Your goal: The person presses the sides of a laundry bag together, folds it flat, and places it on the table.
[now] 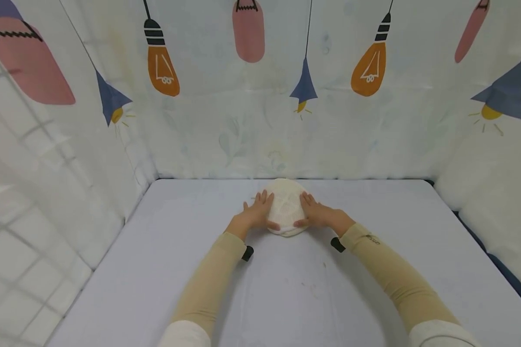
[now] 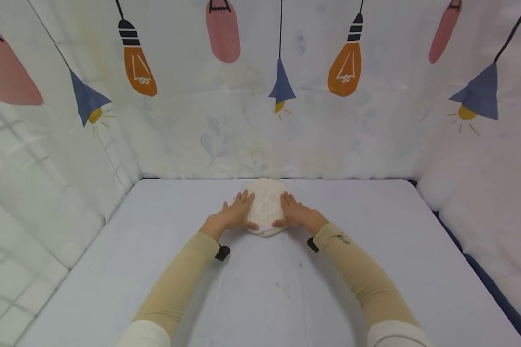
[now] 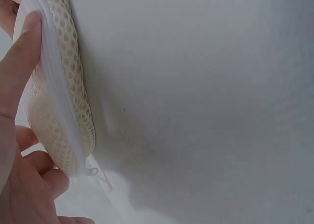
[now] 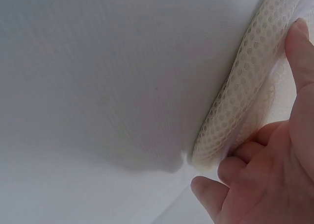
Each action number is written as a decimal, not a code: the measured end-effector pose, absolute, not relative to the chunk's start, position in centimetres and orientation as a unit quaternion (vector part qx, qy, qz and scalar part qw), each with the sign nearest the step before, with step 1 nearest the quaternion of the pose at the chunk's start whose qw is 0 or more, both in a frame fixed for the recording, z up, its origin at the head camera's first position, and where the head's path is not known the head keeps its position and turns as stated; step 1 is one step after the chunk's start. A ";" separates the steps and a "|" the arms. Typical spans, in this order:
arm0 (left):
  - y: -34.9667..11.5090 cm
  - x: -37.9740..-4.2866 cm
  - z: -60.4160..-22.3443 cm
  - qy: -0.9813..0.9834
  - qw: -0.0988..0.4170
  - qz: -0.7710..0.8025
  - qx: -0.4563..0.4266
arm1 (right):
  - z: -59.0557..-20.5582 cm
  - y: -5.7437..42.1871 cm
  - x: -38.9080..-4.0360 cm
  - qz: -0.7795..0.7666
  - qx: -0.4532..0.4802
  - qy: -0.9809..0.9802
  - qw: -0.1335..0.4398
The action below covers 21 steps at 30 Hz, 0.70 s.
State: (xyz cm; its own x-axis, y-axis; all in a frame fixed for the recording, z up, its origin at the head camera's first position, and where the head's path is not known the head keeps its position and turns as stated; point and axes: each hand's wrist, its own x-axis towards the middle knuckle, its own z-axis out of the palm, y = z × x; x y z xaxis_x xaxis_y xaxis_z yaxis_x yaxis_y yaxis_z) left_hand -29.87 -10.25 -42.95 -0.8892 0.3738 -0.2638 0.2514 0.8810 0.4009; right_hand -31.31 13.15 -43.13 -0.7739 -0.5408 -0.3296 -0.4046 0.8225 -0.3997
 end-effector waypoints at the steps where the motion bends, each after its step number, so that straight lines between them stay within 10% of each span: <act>1: -10.2 -29.9 -43.0 0.956 0.167 0.181 0.162 | -43.1 13.1 -31.3 -0.154 -0.255 0.929 0.220; 21: -10.8 -30.0 -42.3 0.955 0.172 0.160 0.179 | -42.9 13.8 -31.6 -0.176 -0.270 0.918 0.232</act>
